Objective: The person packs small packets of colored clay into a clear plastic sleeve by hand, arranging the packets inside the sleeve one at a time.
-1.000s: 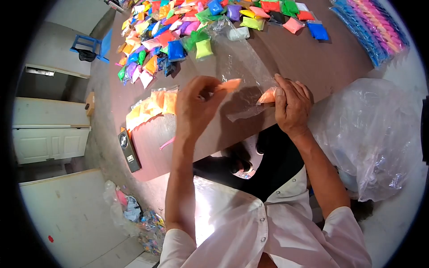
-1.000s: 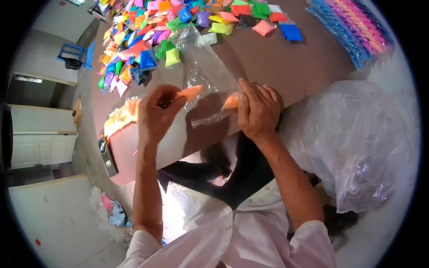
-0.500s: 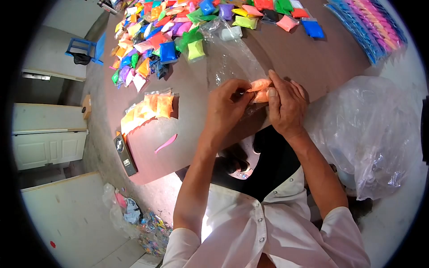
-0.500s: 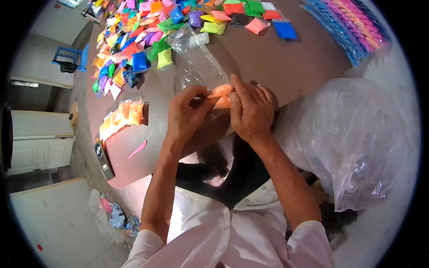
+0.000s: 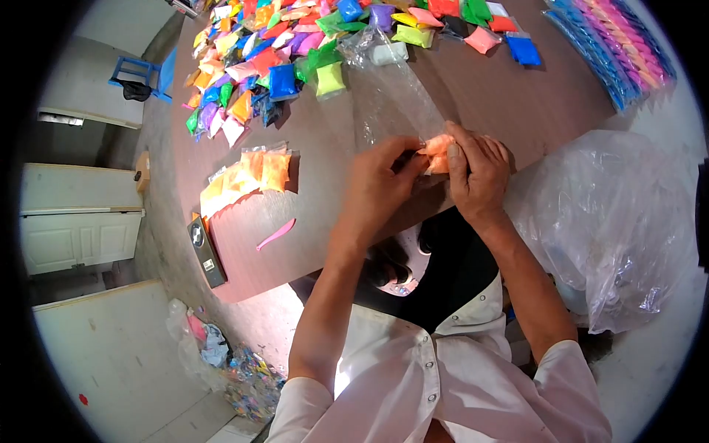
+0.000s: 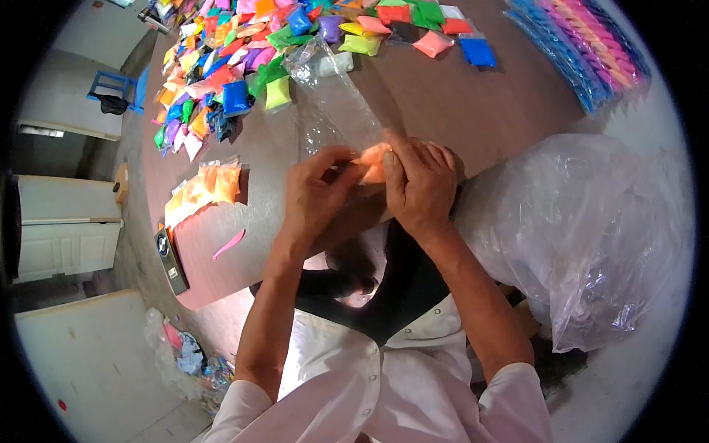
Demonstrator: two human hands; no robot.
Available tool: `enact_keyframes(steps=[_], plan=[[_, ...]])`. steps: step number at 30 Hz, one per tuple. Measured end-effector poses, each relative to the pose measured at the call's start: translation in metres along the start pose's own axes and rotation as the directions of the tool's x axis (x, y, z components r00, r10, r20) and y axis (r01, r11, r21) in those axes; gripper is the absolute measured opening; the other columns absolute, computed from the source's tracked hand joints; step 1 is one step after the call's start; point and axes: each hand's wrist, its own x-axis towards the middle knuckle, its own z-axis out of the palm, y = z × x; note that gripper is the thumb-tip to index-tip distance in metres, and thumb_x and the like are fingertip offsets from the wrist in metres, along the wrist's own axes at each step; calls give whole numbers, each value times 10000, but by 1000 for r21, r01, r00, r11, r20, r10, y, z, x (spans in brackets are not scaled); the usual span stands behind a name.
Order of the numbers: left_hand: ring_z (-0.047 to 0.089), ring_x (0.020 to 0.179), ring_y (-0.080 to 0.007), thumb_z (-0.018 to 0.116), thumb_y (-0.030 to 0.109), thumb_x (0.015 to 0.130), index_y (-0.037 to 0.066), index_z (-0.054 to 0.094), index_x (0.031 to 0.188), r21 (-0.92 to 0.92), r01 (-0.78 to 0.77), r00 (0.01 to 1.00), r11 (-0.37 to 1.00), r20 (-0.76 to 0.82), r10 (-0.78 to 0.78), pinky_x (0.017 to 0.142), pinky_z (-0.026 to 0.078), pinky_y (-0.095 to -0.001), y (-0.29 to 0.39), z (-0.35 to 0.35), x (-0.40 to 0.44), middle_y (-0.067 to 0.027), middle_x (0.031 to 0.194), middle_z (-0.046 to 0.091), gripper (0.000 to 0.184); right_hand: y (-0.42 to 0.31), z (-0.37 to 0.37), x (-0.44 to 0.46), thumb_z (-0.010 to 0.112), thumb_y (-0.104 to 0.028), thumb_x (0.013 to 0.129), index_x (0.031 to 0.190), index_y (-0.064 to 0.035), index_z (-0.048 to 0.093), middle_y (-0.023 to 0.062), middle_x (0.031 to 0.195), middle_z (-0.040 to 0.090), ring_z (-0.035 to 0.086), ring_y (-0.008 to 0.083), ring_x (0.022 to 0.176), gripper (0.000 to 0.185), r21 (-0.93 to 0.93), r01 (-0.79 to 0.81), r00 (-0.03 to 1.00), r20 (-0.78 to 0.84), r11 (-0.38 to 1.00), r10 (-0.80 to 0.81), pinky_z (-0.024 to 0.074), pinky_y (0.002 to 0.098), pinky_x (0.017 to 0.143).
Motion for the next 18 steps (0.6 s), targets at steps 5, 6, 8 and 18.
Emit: enact_keyframes(steps=[5,6,8,18], plan=[[759,862,-189,801,41,917,29,753,1137,268,-208,975,941,-16,220,734,596,-306,2,-3,-1,-110,974,784,226,1,7,0,570,-286,1074,1267,-101,745,97,1139,784,715,285,1108,320,-89,40,997,-60,995,-45,454,461,1037],[759,862,-189,801,41,917,29,753,1137,283,-205,975,937,-20,219,734,596,-306,5,-9,-4,-110,974,784,226,1,6,-1,572,-293,1075,1269,-104,746,96,1134,784,716,284,1103,323,-116,42,997,-57,992,-49,454,460,1037],[748,845,-196,802,37,906,46,756,1150,194,-202,971,960,-89,223,713,584,-302,12,-20,-11,-104,1000,772,248,1,6,0,573,-300,1075,1272,-108,747,95,1129,785,717,283,1099,326,-132,43,997,-57,990,-51,454,458,1037],[766,943,-306,796,135,889,5,762,1144,852,142,934,504,-283,216,821,602,-407,-22,-168,-31,-185,1132,771,288,0,6,0,556,-315,1090,1277,-105,746,84,1153,792,725,274,1096,340,-123,63,996,-57,990,-71,456,446,1039]])
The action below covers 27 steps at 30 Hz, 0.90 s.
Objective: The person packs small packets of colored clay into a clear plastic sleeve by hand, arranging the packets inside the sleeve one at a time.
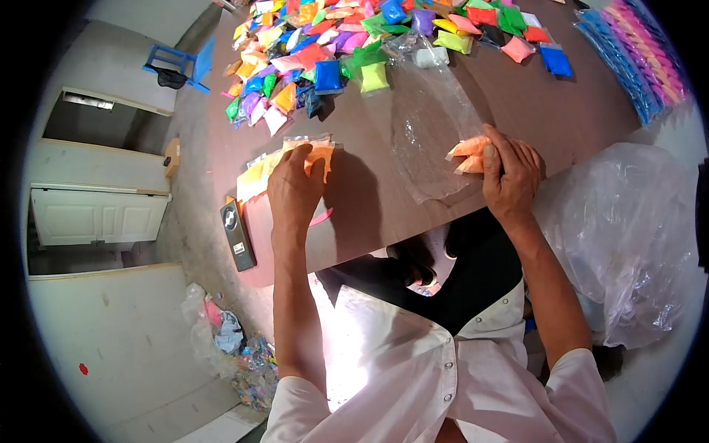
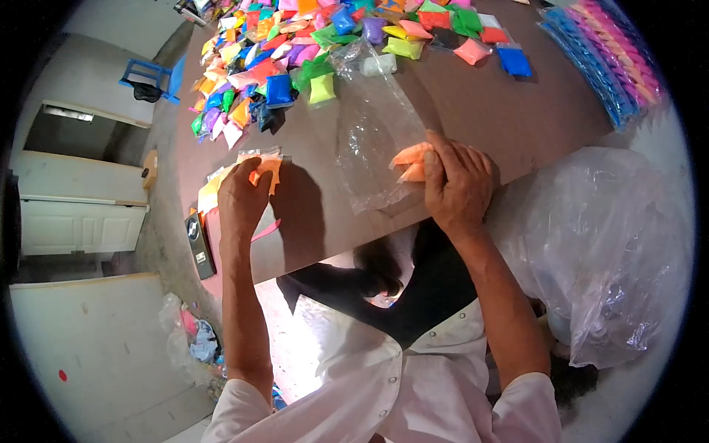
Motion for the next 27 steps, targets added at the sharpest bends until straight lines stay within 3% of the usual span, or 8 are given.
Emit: enact_keyframes(steps=[3,6,8,11,14,16,19,27], plan=[[755,893,-283,815,106,870,1,755,1163,-103,-66,998,993,-13,65,807,596,-383,0,1,-1,-167,1078,772,316,-1,-2,1,556,-321,1092,1276,-103,745,84,1148,794,726,274,1096,342,-6,-12,1000,12,1000,12,457,452,1042],[729,844,-299,816,62,844,-1,725,1219,-269,145,983,952,150,-107,786,586,-388,8,-7,-1,-156,988,736,391,-1,-2,0,567,-317,1085,1264,-97,747,89,1138,794,728,274,1086,336,-13,-10,1000,10,1000,11,463,446,1029],[633,764,-103,825,12,834,-28,715,1200,-396,181,968,900,233,-92,714,535,-256,4,-7,-3,-43,890,680,385,0,-2,0,576,-312,1078,1255,-95,749,91,1130,793,730,274,1077,329,-17,-3,1000,-1,1000,3,469,438,1016],[602,744,-59,808,7,847,-28,701,1125,-559,210,956,802,290,-49,661,506,-224,8,-15,-2,-5,875,648,300,-1,-3,2,585,-300,1068,1240,-88,748,100,1118,790,730,285,1061,318,-22,0,1000,-5,1000,0,479,431,995],[606,722,-62,796,12,869,5,687,1017,-718,376,917,586,379,-123,623,502,-220,45,-26,6,-2,885,660,184,-2,-3,3,586,-292,1066,1233,-83,743,105,1106,786,727,298,1055,310,-7,-6,1000,-4,1000,6,486,437,989],[618,708,-66,782,29,903,23,663,997,-742,352,922,571,381,-73,612,525,-225,55,-14,12,-9,886,672,152,-2,-2,3,586,-292,1064,1227,-84,739,107,1099,780,722,306,1055,306,3,4,1000,-20,1000,-4,485,444,996],[674,798,-94,760,33,940,-11,668,1219,-884,280,957,375,288,-36,670,581,-257,88,12,12,-53,989,701,297,-3,-3,3,586,-299,1064,1230,-87,738,104,1096,776,720,304,1061,309,3,-15,1000,-9,1000,15,484,449,1002],[707,891,-125,691,77,1007,-29,668,1210,-838,378,899,394,433,58,784,602,-272,126,64,10,-82,1071,739,231,-2,-4,3,584,-305,1070,1249,-90,734,102,1101,775,720,299,1063,317,16,-23,1000,5,1000,23,479,461,1016]])
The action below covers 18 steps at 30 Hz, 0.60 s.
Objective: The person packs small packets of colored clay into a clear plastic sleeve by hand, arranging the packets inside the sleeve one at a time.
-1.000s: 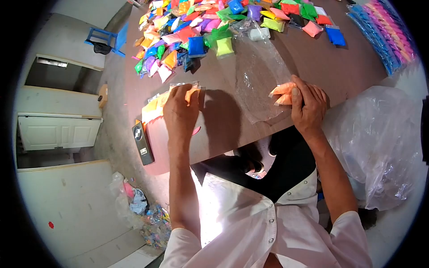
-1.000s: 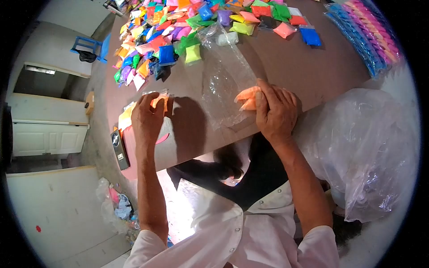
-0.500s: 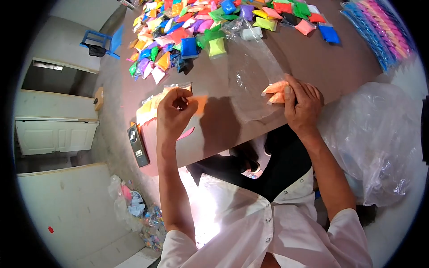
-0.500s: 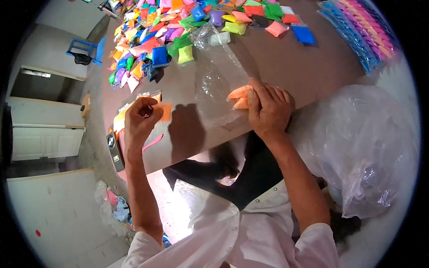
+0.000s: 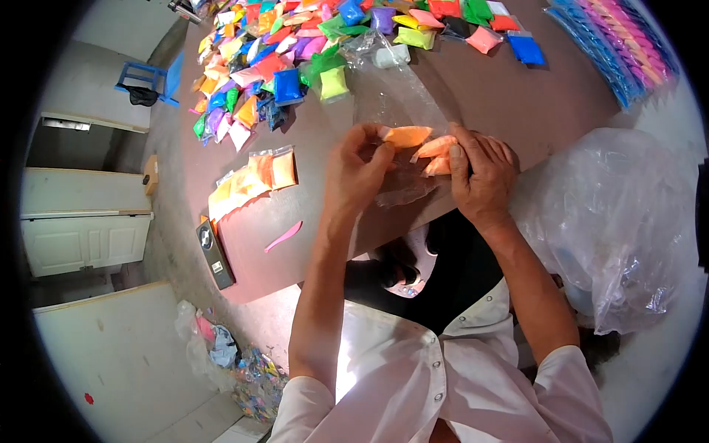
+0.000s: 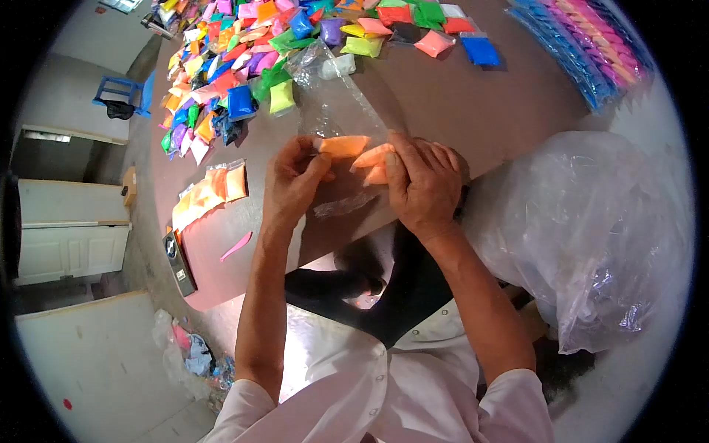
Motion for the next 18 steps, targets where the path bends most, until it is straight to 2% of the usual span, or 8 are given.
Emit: enact_keyframes(steps=[2,4,5,7,13,16,18], plan=[[698,879,-117,697,80,1005,-21,676,1190,-24,-11,1000,1000,29,12,774,591,-272,-2,5,-1,-78,1063,741,212,0,1,0,585,-304,1070,1251,-91,733,100,1102,775,721,297,1062,316,4,-1,1000,-1,1000,1,476,460,1020],[671,844,-96,737,61,974,-22,699,1156,210,-101,995,972,43,94,732,556,-272,0,8,-2,-69,1026,742,204,0,0,0,585,-299,1072,1266,-92,730,100,1106,774,723,295,1059,319,4,1,1000,2,1000,-1,472,457,1026],[671,844,-96,737,61,974,-22,699,1156,209,-100,995,973,45,93,732,556,-272,-2,11,-1,-69,1026,742,204,0,0,0,585,-299,1072,1266,-92,730,100,1106,774,723,295,1059,319,2,-1,1000,2,1000,1,472,457,1026],[654,795,-101,757,22,938,-18,734,1105,322,-297,951,899,17,309,698,526,-273,-5,16,1,-71,974,736,174,0,-1,0,568,-307,1086,1327,-103,711,98,1145,777,726,290,1081,347,-24,1,1000,18,1000,-1,461,459,1054],[684,768,-155,760,-15,908,5,769,1060,372,-314,942,874,4,336,701,537,-280,0,26,2,-89,941,728,154,-1,-2,-2,528,-342,1112,1450,-144,655,93,1256,766,716,283,1165,412,6,-36,997,74,999,36,432,480,1107],[701,775,-177,761,-8,903,9,771,1064,420,-385,912,822,36,409,704,547,-292,-4,28,7,-98,944,731,162,-1,-2,-2,529,-336,1111,1446,-151,660,92,1275,760,711,281,1179,405,-33,-18,997,77,999,20,432,481,1106],[709,782,-185,758,-2,905,12,769,1073,432,-378,916,819,42,400,706,551,-298,-4,28,8,-102,962,740,169,0,-1,-2,534,-330,1107,1441,-149,662,93,1276,757,708,283,1173,401,-33,-15,997,72,999,18,432,477,1102]])
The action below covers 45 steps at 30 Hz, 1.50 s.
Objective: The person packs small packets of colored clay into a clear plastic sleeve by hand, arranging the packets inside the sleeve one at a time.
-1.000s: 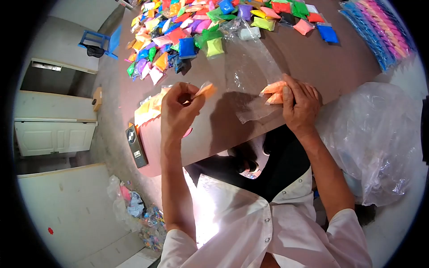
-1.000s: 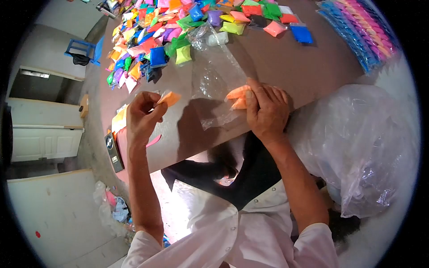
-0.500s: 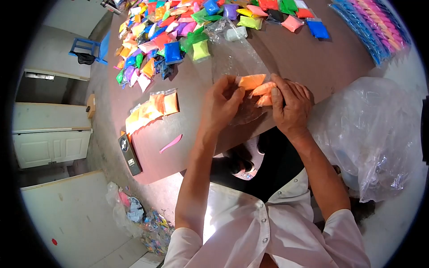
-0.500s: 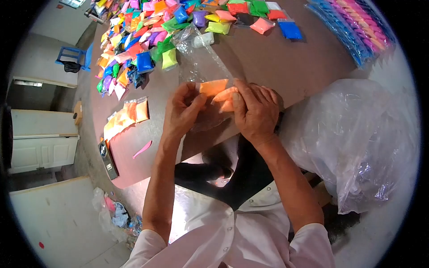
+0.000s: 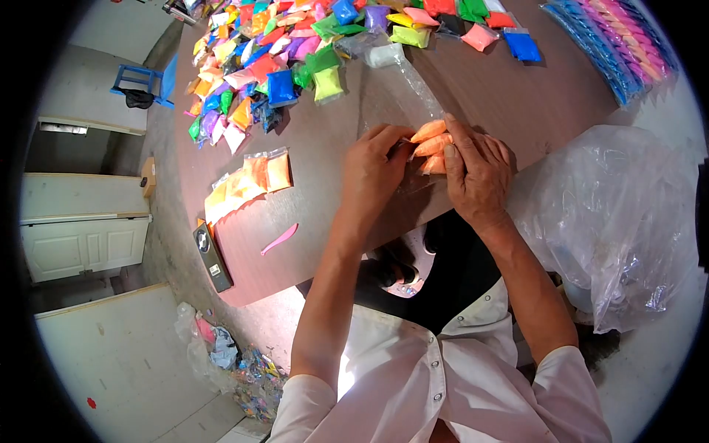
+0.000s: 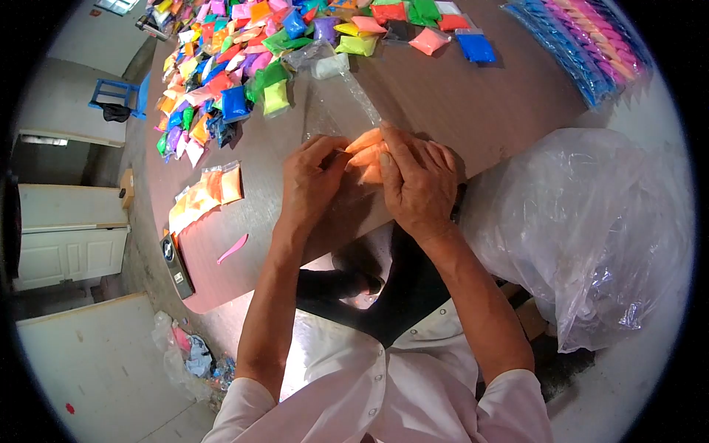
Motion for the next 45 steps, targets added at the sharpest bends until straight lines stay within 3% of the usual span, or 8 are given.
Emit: enact_keyframes(steps=[11,19,25,28,31,37,42,45], plan=[[733,800,-211,767,62,922,13,762,1126,130,160,983,978,-110,-146,694,573,-334,5,-64,-21,-134,1053,772,210,1,5,-1,542,-317,1088,1411,-139,680,104,1257,753,688,297,1154,393,18,7,998,-54,1000,-6,435,461,1073],[709,985,-389,708,133,941,21,736,1055,677,120,993,727,-71,-98,859,576,-472,-43,-128,-52,-178,1076,730,162,-2,1,1,521,-324,1101,1397,-127,687,103,1258,760,698,288,1159,393,29,19,999,-41,999,-18,428,450,1076],[706,985,-386,718,110,930,36,734,1111,614,24,997,789,-76,28,863,582,-467,-10,-94,-72,-177,1139,722,195,0,1,-1,510,-330,1105,1375,-121,695,103,1254,761,698,287,1162,389,-1,24,999,-32,1000,-24,433,447,1068],[717,978,-376,737,85,912,40,730,1167,356,218,975,909,-46,-216,846,593,-446,0,-99,-72,-171,1244,712,258,-1,0,0,510,-324,1105,1370,-121,698,105,1247,762,699,290,1156,383,17,26,999,-31,1000,-25,439,445,1060],[736,964,-246,750,41,907,31,750,1186,374,197,980,907,-89,-176,719,594,-340,-4,-114,-59,-147,1268,734,279,0,2,0,521,-317,1096,1371,-128,700,103,1237,763,699,293,1143,378,19,30,999,-39,999,-30,446,443,1049],[716,953,-252,727,41,857,48,709,1296,465,-53,972,884,228,-62,793,599,-349,-2,-103,-43,-140,1271,725,439,0,0,2,552,-305,1072,1367,-133,705,97,1227,762,700,292,1123,375,9,36,998,-58,999,-35,455,444,1032],[702,841,-199,731,26,864,19,724,1219,341,140,961,930,181,-211,749,570,-321,-4,-117,-44,-107,1082,741,355,0,1,1,548,-311,1077,1365,-129,705,99,1234,761,701,291,1125,375,6,34,998,-58,999,-34,456,443,1039],[640,757,-37,746,61,939,33,726,1077,66,268,961,961,48,-271,656,509,-221,-6,-131,-39,25,824,683,143,0,2,0,542,-316,1082,1365,-123,704,101,1236,760,701,287,1132,379,-2,42,997,-59,999,-42,453,441,1054]])
